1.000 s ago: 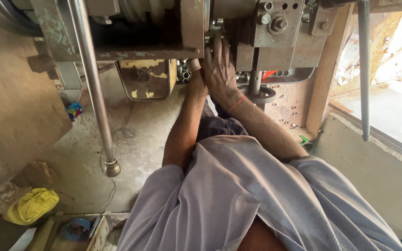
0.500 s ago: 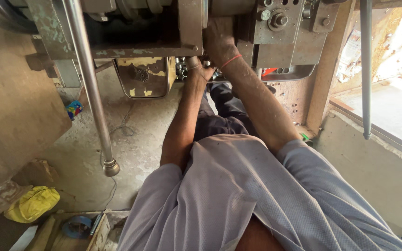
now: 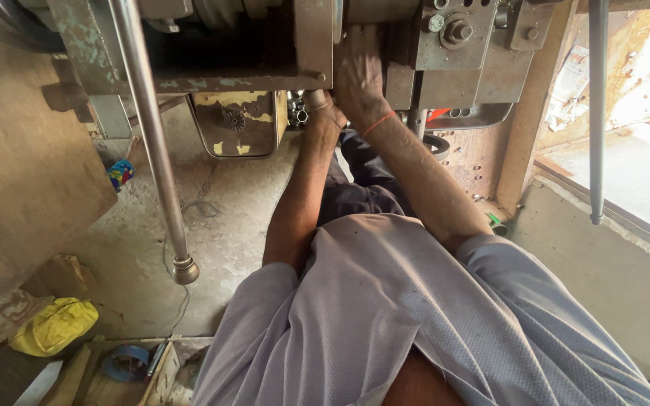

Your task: The person operates a manual press machine to shape small metal pieces. They repeatedly place a metal piece into the press, pull a lever to activate the press, and remove the finished piece, which falls into a collection tray.

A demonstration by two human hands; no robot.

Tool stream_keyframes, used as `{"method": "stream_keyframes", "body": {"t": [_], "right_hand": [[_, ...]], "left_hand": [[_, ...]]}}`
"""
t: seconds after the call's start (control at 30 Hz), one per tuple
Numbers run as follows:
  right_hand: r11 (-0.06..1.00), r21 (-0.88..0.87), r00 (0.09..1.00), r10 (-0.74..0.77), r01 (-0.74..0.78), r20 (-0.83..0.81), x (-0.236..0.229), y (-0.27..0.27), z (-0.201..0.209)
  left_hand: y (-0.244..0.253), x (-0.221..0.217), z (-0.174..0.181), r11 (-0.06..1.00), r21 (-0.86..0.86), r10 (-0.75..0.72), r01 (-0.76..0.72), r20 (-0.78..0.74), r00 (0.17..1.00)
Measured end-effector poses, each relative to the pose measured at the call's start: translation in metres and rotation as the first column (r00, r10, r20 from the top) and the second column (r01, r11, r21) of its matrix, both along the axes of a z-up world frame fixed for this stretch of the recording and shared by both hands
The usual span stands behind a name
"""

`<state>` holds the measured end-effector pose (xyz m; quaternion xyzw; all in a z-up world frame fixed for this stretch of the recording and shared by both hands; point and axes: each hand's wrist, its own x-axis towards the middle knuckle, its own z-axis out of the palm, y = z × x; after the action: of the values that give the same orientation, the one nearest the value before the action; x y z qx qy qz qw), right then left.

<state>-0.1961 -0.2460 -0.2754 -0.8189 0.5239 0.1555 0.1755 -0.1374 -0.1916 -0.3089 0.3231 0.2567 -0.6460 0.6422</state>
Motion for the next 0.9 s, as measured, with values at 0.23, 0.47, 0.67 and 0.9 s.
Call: {"method": "stream_keyframes", "body": {"t": [0.23, 0.47, 0.67, 0.9], "right_hand": [[0.894, -0.445, 0.976, 0.137, -0.047, 0.172, -0.014, 0.033, -0.001], [0.941, -0.326, 0.968, 0.157, -0.087, 0.195, -0.018, 0.064, 0.027], [0.98, -0.192, 0.932, 0.117, -0.053, 0.342, -0.027, 0.063, 0.054], [0.949, -0.307, 0.852, 0.216, -0.068, 0.477, -0.028, 0.049, 0.064]], "left_hand": [[0.008, -0.001, 0.001, 0.984, -0.178, 0.047, -0.024, 0.122, 0.991], [0.02, 0.002, -0.018, 0.962, -0.271, 0.09, -0.034, 0.195, 0.977], [0.027, 0.004, -0.027, 0.951, -0.306, 0.109, -0.04, 0.212, 0.971], [0.027, 0.012, -0.02, 0.949, -0.302, 0.127, -0.092, 0.1, 0.987]]}}
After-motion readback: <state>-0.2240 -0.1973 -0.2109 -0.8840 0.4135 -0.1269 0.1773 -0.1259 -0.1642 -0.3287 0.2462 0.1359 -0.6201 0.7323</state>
